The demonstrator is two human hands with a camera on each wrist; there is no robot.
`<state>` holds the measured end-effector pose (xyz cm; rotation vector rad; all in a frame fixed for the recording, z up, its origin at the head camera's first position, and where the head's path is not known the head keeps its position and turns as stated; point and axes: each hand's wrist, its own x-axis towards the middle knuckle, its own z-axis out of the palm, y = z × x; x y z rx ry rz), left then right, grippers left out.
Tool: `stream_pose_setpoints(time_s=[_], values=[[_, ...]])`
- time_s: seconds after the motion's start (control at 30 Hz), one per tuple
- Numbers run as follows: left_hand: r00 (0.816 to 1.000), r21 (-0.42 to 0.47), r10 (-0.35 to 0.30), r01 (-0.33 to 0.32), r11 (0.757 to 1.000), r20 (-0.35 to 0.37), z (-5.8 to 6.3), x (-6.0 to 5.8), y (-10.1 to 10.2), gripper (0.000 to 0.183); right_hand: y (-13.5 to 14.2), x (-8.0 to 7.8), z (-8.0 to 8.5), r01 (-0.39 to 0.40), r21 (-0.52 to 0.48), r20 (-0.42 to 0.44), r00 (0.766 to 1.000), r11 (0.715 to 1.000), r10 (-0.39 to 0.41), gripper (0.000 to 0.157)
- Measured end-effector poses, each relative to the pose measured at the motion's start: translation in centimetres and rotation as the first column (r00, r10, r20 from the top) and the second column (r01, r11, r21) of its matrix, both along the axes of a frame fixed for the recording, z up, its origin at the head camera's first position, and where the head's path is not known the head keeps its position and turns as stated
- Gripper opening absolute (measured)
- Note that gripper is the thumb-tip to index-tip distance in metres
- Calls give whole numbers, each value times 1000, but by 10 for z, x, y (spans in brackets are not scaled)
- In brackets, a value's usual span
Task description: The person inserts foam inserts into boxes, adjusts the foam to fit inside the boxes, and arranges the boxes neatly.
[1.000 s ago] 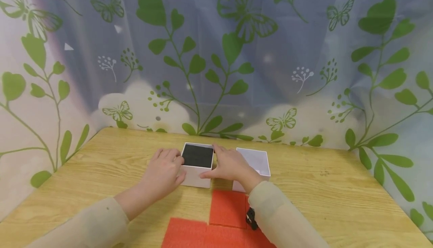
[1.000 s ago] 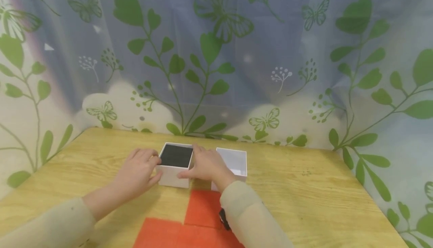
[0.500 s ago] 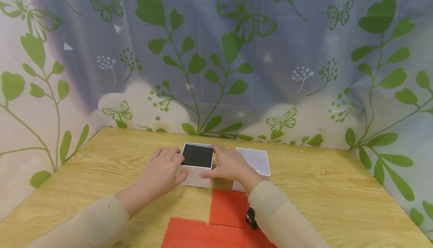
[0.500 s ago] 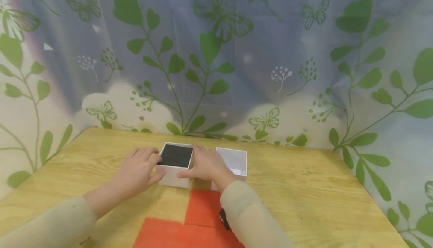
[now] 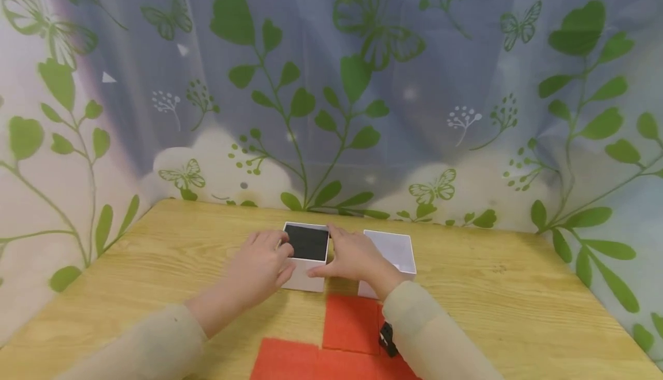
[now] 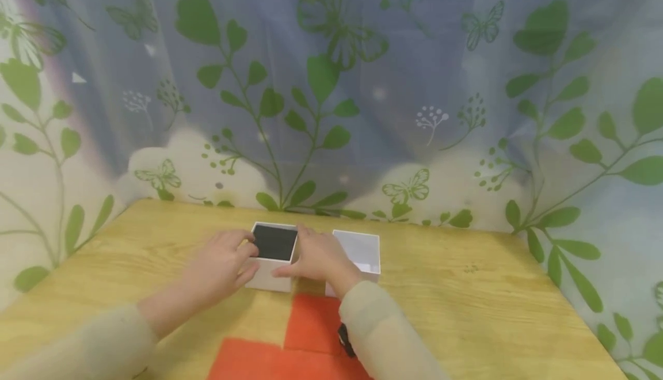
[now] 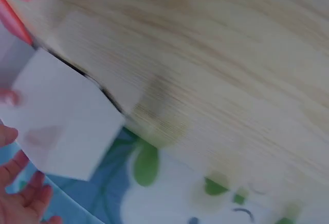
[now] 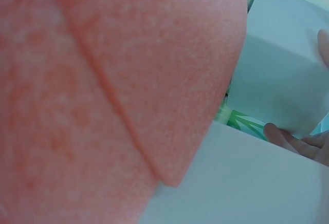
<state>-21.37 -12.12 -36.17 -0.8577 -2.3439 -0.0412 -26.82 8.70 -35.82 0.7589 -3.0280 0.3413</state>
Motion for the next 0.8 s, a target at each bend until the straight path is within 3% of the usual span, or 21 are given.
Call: stream_pose_setpoints(time_s=[0.13,0.47,0.53,0.63,0.73,0.8], values=[[995,0,-98,98,995,36,0,3,19,18,2,0,-1,-1,24,-11,1000,1000,2,113],[989,53,-112,107,993,101,-3,0,32,17,1,0,0,-18,34,-25,999,999,19,107],[990,52,-86,81,995,109,-3,-2,30,23,1,0,-1,-20,32,-27,999,999,21,107],[988,39,13,-19,999,151,-2,-7,23,31,0,0,-1,-19,19,-25,999,1000,20,110],[967,-6,147,-149,989,208,-1,-13,15,36,0,0,-1,-11,0,-17,1000,1000,11,112],[951,-38,204,-200,979,232,0,-17,10,37,0,0,-1,-10,-8,-16,1000,1000,10,112]])
